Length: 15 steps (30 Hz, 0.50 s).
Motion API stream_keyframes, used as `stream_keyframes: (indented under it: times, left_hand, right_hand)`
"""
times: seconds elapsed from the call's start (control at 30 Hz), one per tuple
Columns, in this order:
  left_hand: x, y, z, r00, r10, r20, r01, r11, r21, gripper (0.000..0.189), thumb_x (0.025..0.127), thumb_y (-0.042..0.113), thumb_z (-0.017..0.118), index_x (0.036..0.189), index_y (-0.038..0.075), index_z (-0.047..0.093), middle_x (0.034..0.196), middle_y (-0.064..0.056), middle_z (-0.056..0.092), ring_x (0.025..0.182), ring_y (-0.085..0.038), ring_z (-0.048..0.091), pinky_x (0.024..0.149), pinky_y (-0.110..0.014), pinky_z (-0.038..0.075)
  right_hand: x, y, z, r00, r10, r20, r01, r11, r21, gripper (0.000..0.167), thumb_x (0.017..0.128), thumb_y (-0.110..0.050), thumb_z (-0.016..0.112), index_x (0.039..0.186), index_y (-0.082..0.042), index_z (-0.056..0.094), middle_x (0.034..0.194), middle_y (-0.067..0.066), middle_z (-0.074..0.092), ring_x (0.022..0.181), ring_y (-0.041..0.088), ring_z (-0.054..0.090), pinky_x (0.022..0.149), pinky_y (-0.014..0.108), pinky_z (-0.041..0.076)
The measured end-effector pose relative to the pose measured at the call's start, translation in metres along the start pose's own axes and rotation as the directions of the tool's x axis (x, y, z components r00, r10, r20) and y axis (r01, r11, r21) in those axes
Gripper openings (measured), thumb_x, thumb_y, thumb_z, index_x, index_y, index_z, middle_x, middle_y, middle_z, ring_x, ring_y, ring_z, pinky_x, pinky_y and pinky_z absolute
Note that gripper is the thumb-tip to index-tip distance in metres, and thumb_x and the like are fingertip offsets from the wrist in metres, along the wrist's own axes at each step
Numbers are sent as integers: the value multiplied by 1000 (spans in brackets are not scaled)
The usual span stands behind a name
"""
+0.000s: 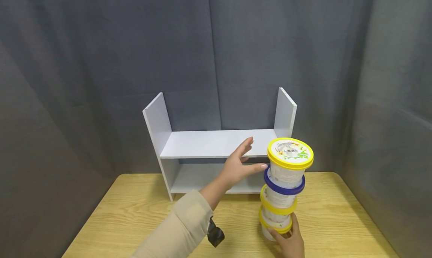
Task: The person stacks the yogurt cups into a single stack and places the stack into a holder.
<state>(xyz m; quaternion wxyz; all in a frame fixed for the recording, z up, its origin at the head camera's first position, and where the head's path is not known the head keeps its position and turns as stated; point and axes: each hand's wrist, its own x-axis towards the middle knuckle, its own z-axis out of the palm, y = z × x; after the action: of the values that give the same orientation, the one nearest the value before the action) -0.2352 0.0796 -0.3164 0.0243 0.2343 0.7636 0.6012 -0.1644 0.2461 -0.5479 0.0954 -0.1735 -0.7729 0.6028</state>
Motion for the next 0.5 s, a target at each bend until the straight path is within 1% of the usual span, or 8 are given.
stream_keyframes:
  times: [0.03, 0.17, 0.23, 0.27, 0.37, 0.4, 0.43, 0.5]
  left_hand:
    - [-1, -1, -3, 1000, -2, -9, 2, 1000, 0, 79, 67, 32, 73, 133, 32, 30, 133, 12, 31, 117, -18, 35, 88, -33, 37]
    - [-6, -9, -17, 999, -3, -37, 2, 1000, -12, 78, 68, 32, 73, 133, 30, 30, 133, 13, 31, 118, -20, 34, 90, -35, 36]
    - [-8, -13, -24, 999, 1, -47, -2, 1000, -17, 78, 68, 32, 72, 133, 30, 30, 133, 13, 31, 118, -23, 34, 89, -36, 36]
    - [-9, -15, -27, 999, 4, -53, -5, 1000, -17, 78, 68, 33, 72, 133, 31, 30, 134, 12, 30, 118, -24, 34, 88, -35, 37]
    - [-13, -20, -39, 997, 18, -72, -20, 1000, -19, 77, 69, 35, 71, 133, 35, 29, 134, 11, 29, 118, -26, 34, 87, -36, 37]
    - [-15, -22, -43, 997, 23, -80, -24, 1000, -18, 77, 69, 36, 71, 132, 36, 28, 135, 11, 29, 118, -26, 33, 87, -35, 38]
    - [-16, -24, -48, 996, 28, -89, -29, 999, -17, 76, 69, 36, 71, 132, 37, 28, 135, 11, 29, 118, -26, 33, 87, -35, 37]
    - [-19, -29, -57, 994, 29, -110, -31, 999, -12, 76, 69, 37, 71, 132, 36, 28, 135, 10, 29, 118, -26, 33, 88, -36, 37]
  right_hand:
    - [0, 0, -1, 1000, 16, 18, -16, 1000, 7, 103, 67, -41, 71, 139, -27, -1, 129, 21, 30, 113, 35, 34, 91, 39, 34]
    - [2, 2, -1, 999, 36, 16, -36, 999, -2, 101, 63, -46, 71, 138, -34, 4, 128, 16, 32, 113, 32, 36, 87, 30, 39]
    - [1, 2, -2, 999, 26, 32, -27, 999, 24, 100, 65, -44, 71, 138, -34, 4, 128, 17, 30, 113, 33, 35, 89, 33, 38]
    - [1, 1, -1, 1000, 14, 20, -14, 1000, 21, 98, 66, -43, 71, 138, -32, 6, 127, 18, 31, 111, 33, 36, 87, 33, 39]
    - [0, -1, -1, 999, 8, 33, -9, 999, 41, 97, 68, -38, 71, 139, -28, 5, 127, 18, 29, 112, 32, 35, 91, 38, 35]
    - [1, -1, -1, 999, 7, 35, -8, 999, 40, 97, 68, -38, 71, 139, -27, 6, 127, 19, 29, 112, 33, 35, 91, 38, 35]
    - [1, -1, -2, 999, 19, 35, -21, 999, 36, 97, 67, -38, 71, 139, -28, 6, 128, 17, 30, 112, 31, 35, 89, 33, 37]
    - [3, -1, -3, 998, 34, 51, -36, 998, 42, 100, 64, -44, 72, 138, -32, 5, 129, 16, 29, 113, 30, 34, 88, 29, 37]
